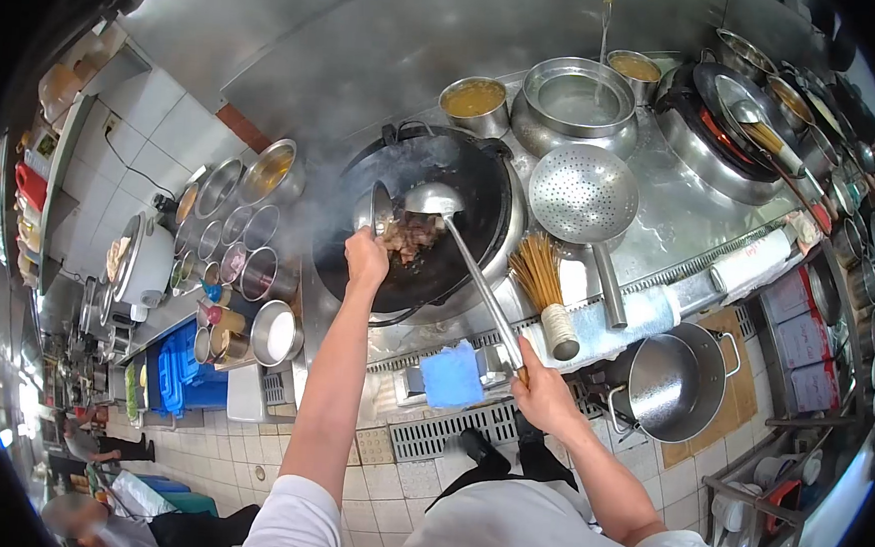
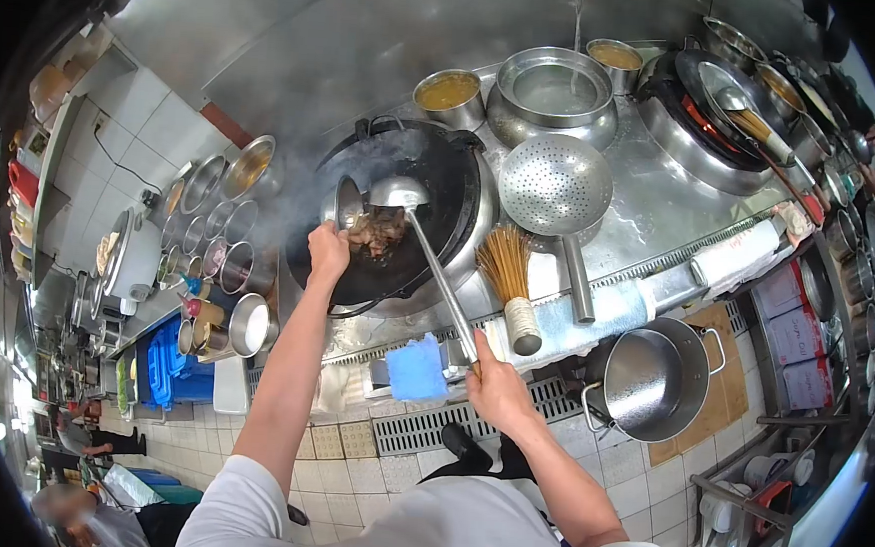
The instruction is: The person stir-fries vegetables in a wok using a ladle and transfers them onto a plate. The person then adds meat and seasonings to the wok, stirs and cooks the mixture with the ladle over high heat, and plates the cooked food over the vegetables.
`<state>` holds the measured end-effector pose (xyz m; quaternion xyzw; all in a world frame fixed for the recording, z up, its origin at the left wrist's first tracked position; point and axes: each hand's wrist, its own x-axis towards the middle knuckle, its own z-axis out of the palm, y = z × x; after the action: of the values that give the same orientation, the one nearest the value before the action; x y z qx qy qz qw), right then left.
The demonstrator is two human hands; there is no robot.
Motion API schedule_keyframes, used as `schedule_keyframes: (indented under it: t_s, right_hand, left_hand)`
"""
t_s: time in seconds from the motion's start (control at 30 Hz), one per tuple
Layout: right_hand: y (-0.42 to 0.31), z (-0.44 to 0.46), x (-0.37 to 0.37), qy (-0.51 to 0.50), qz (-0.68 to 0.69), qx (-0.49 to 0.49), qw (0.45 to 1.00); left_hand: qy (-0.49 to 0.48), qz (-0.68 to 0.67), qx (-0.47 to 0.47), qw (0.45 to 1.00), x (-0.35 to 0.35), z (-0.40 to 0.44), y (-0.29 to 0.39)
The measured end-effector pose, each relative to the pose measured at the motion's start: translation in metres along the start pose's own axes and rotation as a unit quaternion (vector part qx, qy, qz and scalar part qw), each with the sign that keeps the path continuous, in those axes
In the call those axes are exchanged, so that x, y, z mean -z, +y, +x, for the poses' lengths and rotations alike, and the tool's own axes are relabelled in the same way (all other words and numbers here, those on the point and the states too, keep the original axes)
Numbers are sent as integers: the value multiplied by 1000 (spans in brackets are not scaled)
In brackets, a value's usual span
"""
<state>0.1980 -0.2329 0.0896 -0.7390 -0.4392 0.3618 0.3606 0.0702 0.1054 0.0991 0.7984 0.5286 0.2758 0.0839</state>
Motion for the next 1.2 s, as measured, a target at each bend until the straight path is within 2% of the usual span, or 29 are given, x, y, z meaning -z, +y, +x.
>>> schedule_keyframes:
  t_s: [0.1, 0.33, 0.37, 0.4, 0.47, 0.5, 0.53, 0.6, 0.63, 0.67, 0.7, 0.73, 0.8, 0.83, 0.87, 0.93, 1.0, 1.1, 1.2]
  right_hand:
    - [-3, 2, -7, 10, -22, -4, 1000]
    - [3, 12, -20, 19, -49, 13, 999]
    - [4, 14, -21, 24, -46, 19, 998]
    - [3, 14, -23, 29, -42, 24, 998]
    - [0, 16, -23, 25, -49, 17, 998]
    - [1, 16, -24, 23, -40, 17, 999]
    - [2, 15, -25, 19, -30, 17, 999]
    - [0, 15, -24, 30, -21, 24, 999]
    - [0, 15, -24, 28, 19, 17, 999]
    - [0, 13, -26, 23, 59, 8, 998]
    - [2, 14, -31, 32, 96, 50, 994]
    - [-13, 11, -28, 26, 93, 55, 994]
    - [-49, 1, -20, -28, 177, -48, 983]
    - [-58, 0, -23, -43, 225, -17, 973]
    - [-66, 0, -28, -59, 217, -9, 974]
    - [-81, 5, -42, -113, 347, -9, 931]
    - [-95, 20, -59, -157, 338, -16, 928]
    - [-122, 52, -84, -211, 251, 73, 942]
    - [-164, 82, -111, -297, 285, 44, 910]
  left_hand:
    - [-38, 7, -32, 999, 7, 0, 0]
    - [-39, -25, -62, 997, 25, -8, -9]
    - [5, -50, -54, 997, 26, -7, -14]
    - [5, -50, -52, 997, 26, -8, -17]
    - [-31, -93, 13, 995, 23, -6, -20]
    - [-21, -89, -29, 995, 22, -10, -19]
    - [39, -52, -87, 994, 14, -9, -31]
    - [45, -105, 7, 993, 4, -4, -52]
    - [49, -106, 10, 993, 20, -8, -41]
    - [38, -177, 70, 981, 37, -17, -31]
    - [29, -246, 130, 960, 51, -25, -26]
    - [36, -246, 135, 959, 50, -29, -37]
    - [61, -406, 189, 892, 51, -41, -65]
    - [60, -503, 218, 834, 58, -51, -74]
    - [77, -502, 225, 831, 67, -64, -83]
    - [101, -627, 246, 732, 86, -97, -107]
    - [148, -637, 269, 707, 111, -141, -131]
    - [244, -624, 345, 658, 155, -220, -153]
    - [344, -554, 399, 645, 186, -315, -198]
